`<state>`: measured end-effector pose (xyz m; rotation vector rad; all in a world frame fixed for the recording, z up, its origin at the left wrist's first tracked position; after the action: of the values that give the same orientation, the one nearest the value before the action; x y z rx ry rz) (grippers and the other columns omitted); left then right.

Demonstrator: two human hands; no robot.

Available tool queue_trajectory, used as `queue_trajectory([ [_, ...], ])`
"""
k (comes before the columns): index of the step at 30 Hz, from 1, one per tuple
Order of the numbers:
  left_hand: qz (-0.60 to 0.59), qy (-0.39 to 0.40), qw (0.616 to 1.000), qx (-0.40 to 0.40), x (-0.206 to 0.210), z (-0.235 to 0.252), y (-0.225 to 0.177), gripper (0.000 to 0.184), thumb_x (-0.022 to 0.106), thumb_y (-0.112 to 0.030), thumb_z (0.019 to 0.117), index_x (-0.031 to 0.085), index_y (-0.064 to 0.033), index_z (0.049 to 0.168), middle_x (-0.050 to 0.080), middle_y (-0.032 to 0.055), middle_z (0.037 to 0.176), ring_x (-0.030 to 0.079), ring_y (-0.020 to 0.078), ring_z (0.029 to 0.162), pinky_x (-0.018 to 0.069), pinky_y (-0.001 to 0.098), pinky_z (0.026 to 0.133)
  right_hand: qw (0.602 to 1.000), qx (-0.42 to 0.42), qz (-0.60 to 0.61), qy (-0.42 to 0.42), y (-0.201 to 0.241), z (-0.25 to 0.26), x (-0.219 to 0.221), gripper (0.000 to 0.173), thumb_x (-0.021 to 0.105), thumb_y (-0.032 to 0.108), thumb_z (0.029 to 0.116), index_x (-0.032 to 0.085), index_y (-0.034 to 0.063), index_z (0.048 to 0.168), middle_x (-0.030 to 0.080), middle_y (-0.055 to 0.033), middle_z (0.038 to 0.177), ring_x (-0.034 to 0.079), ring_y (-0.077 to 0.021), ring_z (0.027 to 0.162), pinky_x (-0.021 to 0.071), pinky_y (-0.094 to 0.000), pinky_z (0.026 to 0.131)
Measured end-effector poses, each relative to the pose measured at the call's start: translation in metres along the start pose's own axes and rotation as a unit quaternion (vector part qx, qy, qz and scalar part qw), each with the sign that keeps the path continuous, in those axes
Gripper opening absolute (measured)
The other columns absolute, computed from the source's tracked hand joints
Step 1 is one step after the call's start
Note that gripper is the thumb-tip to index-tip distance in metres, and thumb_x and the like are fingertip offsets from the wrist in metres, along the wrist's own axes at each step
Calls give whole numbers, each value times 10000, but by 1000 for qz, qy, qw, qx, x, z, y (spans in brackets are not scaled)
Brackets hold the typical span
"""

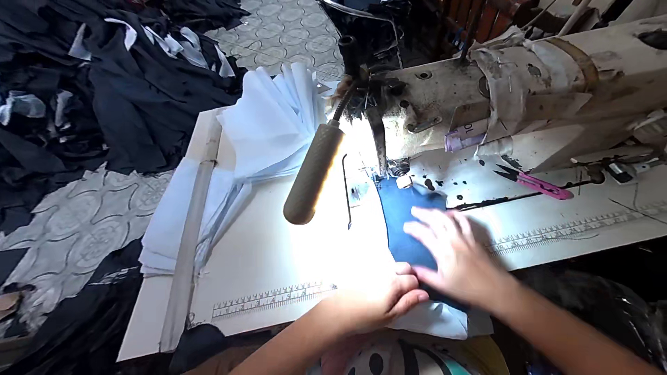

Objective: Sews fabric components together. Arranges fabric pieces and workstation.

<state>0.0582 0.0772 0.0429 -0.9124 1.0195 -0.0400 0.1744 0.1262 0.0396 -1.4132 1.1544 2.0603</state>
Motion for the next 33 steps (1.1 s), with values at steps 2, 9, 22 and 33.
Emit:
queue_trajectory([
  [2,44,-97,994,-10,-3,-2,2,186,607,-166,958,664,-27,847,635,111,838,630,185,766,516,247,663,985,-72,-81,-135,19,-44,14,547,664,502,826,668,210,1289,640,-95,1390,592,-314,1304,341,-667,1088],
  [9,204,-78,976,-14,24,2,-2,273,680,-208,881,756,-119,1128,717,170,1178,719,298,762,572,433,631,937,-26,-105,-334,-29,-102,35,519,555,622,950,492,242,1298,537,-30,1383,418,-126,1422,64,-485,1250],
  [22,269,-134,954,-1,23,-9,-6,257,570,-249,965,786,-145,1056,737,80,935,699,212,725,558,329,619,917,-101,-46,-384,-44,-110,43,347,588,493,992,453,217,1155,524,3,1322,433,-63,1380,160,-303,1233],
  [33,283,-168,944,5,21,-14,-5,229,563,-185,962,789,-152,953,745,49,884,691,173,704,543,277,612,911,-123,-55,-389,-44,-109,41,126,409,300,1081,474,199,1119,555,-11,1251,490,-86,1315,220,-286,1201],
])
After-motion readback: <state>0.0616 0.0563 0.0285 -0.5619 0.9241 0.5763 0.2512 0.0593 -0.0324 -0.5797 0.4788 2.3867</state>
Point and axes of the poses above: each hand's wrist, its own z-axis towards the middle knuckle, its own x-axis out of the palm, y = z × x, the point moved 7 cm from there along z, towards the middle knuckle
